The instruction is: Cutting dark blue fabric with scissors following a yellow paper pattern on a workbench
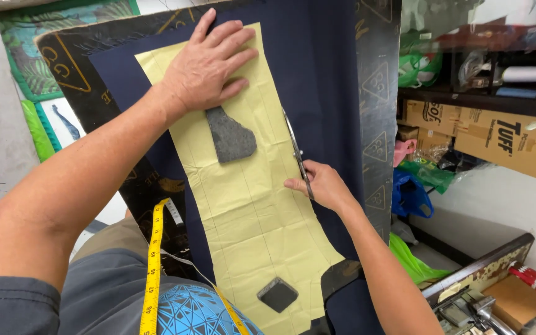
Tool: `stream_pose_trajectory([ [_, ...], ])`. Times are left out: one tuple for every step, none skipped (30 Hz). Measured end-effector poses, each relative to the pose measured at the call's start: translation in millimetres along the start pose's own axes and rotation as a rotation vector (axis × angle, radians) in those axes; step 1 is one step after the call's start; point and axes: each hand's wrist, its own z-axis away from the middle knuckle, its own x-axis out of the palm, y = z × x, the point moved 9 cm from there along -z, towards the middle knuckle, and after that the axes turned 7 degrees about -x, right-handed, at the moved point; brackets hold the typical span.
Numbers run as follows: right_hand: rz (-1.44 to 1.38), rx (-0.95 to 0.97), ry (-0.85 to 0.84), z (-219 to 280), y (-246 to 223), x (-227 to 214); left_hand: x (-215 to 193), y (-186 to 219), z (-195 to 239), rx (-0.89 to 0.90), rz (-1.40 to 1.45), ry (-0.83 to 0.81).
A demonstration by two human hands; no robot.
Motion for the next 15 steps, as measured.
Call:
stream_pose_trajectory([
  [0.018,0.019,-0.020,1.0,-4.7,0.3,1.3,2.8,2.9,-0.011,0.026,-0.018],
  [0.019,0.021,-0.024,-0.9,-12.6,-1.2,1.0,2.3,3.0,-0.014,0.028,-0.020],
  [0.016,0.037,-0.025,-3.2,-18.9,-2.9,0.8,1.9,2.7,-0.013,0.024,-0.018],
  [0.014,0.054,-0.026,-5.6,-25.2,-4.7,0.8,1.5,2.2,-0.012,0.020,-0.015],
  [0.013,0.052,-0.026,-6.3,-22.5,-4.0,0.5,1.7,2.2,-0.012,0.019,-0.015],
  [-0.032,0.020,-0.013,-7.8,-22.7,-3.9,0.6,1.2,2.0,-0.016,0.024,-0.018],
  [-0.075,-0.010,-0.001,-8.6,-22.2,-3.7,1.4,1.4,2.6,-0.021,0.033,-0.022],
  [-0.075,-0.008,-0.001,-13.2,-20.9,-4.6,4.3,-3.2,0.4,-0.021,0.034,-0.021],
  [-0.077,-0.021,0.020,-13.4,-19.4,-5.9,6.9,-2.6,2.4,-0.017,0.007,-0.023],
  [-0.079,-0.035,0.040,-13.0,-17.9,-7.2,9.2,-1.6,4.5,-0.012,-0.020,-0.025],
  [-0.075,-0.038,0.044,-12.8,-18.3,-7.1,7.7,0.7,4.8,-0.012,-0.023,-0.020],
  [-0.041,-0.033,0.030,-11.9,-18.3,-6.1,7.0,2.3,4.8,-0.021,-0.024,-0.029],
  [-0.011,-0.035,0.022,-14.7,-21.2,-5.8,4.8,-0.2,2.7,-0.026,-0.034,-0.036],
  [-0.010,-0.047,0.031,-21.6,-33.7,-11.7,4.7,-5.3,-1.8,-0.020,-0.045,-0.027],
  [0.023,-0.036,0.018,-21.9,-40.7,-12.9,5.2,-3.0,0.7,-0.020,-0.031,-0.023],
])
